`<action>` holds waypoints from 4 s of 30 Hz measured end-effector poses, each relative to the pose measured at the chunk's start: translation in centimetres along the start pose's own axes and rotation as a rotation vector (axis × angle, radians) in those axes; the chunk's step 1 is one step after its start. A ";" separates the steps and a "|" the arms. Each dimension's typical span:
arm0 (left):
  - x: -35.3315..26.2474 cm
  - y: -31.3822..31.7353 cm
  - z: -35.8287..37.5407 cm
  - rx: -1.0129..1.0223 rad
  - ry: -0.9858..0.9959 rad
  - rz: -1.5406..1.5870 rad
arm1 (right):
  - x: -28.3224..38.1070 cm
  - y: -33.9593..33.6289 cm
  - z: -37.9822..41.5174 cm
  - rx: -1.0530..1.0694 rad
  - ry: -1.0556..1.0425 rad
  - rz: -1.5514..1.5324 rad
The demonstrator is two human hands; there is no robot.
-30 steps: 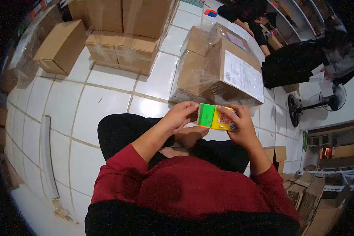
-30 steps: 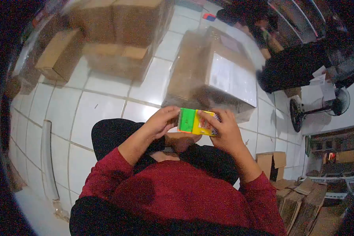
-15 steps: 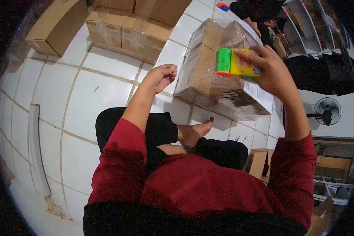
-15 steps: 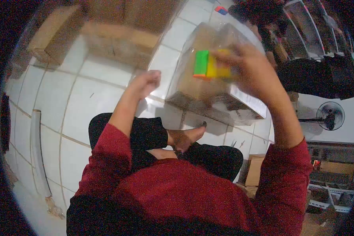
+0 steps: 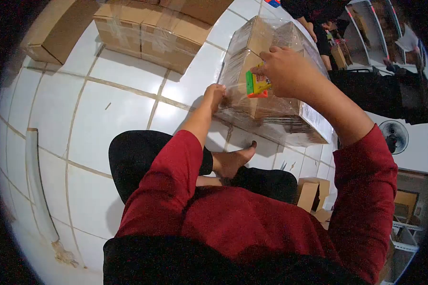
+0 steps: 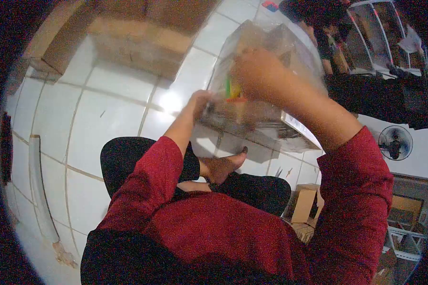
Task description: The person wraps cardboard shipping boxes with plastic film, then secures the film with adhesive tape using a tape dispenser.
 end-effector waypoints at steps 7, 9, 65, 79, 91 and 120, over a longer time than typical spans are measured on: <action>-4.1 -0.7 5.6 -0.598 0.266 -0.834 | -1.4 1.3 1.4 0.048 0.066 -0.110; -2.3 0.6 3.4 -0.351 0.365 -0.631 | -2.1 1.2 1.9 0.046 0.074 -0.131; 2.3 37.2 21.3 0.622 1.383 -2.051 | -9.9 33.6 41.5 -0.806 0.856 -1.029; 11.3 43.4 21.8 0.728 1.575 -2.457 | -4.2 46.6 42.2 -0.816 0.927 -1.009; 13.7 39.8 17.0 0.826 1.388 -2.849 | -2.9 50.7 42.7 -0.821 0.973 -0.878; 31.6 36.3 6.2 0.869 0.806 -3.191 | 0.4 59.0 47.1 -0.577 1.636 -1.987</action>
Point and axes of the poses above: each hand's wrist, its own z-axis away from the middle knuckle, its own y-axis out of the palm, x = y × z, the point moved 8 cm from there along -z, towards the middle knuckle, and after that the axes turned 14 degrees about -x, right-handed, at the moved point
